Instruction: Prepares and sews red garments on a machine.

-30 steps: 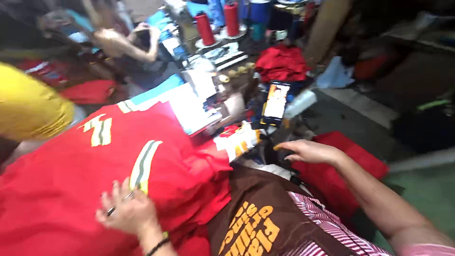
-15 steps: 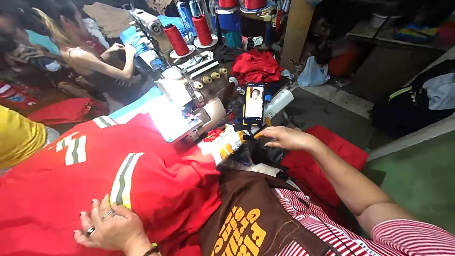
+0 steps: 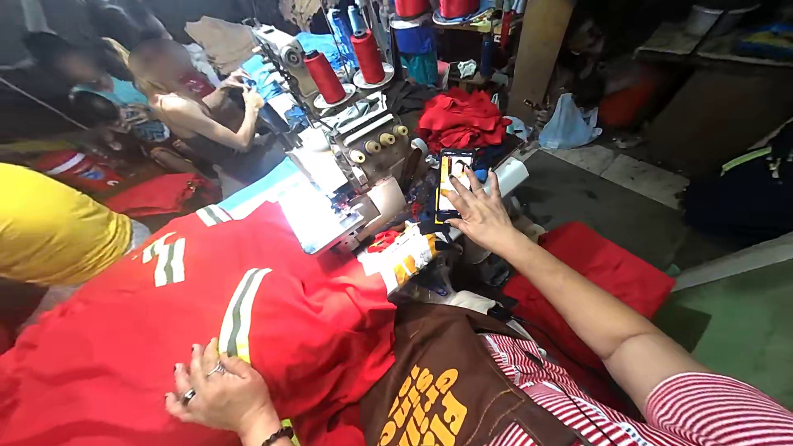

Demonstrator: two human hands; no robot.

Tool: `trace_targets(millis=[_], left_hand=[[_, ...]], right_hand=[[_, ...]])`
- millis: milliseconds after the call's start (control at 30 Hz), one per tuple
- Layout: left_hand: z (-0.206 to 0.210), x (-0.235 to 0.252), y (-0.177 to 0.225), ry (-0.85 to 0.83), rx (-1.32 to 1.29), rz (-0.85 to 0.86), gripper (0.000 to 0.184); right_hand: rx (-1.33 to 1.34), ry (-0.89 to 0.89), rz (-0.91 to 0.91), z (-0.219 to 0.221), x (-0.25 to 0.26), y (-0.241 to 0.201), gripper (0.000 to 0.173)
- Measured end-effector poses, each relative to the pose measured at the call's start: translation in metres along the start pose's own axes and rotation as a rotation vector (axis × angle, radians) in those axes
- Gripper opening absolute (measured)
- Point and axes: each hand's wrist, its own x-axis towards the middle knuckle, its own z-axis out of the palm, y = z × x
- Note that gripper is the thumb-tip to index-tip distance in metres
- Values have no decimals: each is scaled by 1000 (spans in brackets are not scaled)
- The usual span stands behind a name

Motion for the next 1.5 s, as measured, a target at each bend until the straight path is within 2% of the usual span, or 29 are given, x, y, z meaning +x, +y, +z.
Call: trace_targets(millis=[133, 333, 500, 633, 867, 1133, 1333, 1500], left_hand=[[2, -1, -1, 1, -27, -14, 43], [3, -1, -8, -11, -25, -17, 42], [5, -1, -11, -9, -17, -2, 41], [2, 0, -9, -19, -2, -4, 41], [5, -1, -13, -15, 19, 11, 41], [8, -2, -21, -15, 22, 1, 42], [10, -3, -26, -1, -15, 16, 39], [4, -1, -20, -4, -17, -18, 39]], right_hand=[[-46, 65, -14, 16, 3, 2, 56], [-49, 48, 5, 21, -3, 5, 58], [5, 103, -14, 8, -13, -5, 50], [46, 97, -31, 14, -25, -9, 42], [42, 94, 8, 17, -24, -10, 50], [31, 108, -10, 15, -23, -16, 51], [150, 166, 13, -7, -28, -20, 30], [489, 241, 10, -47, -21, -21, 17]])
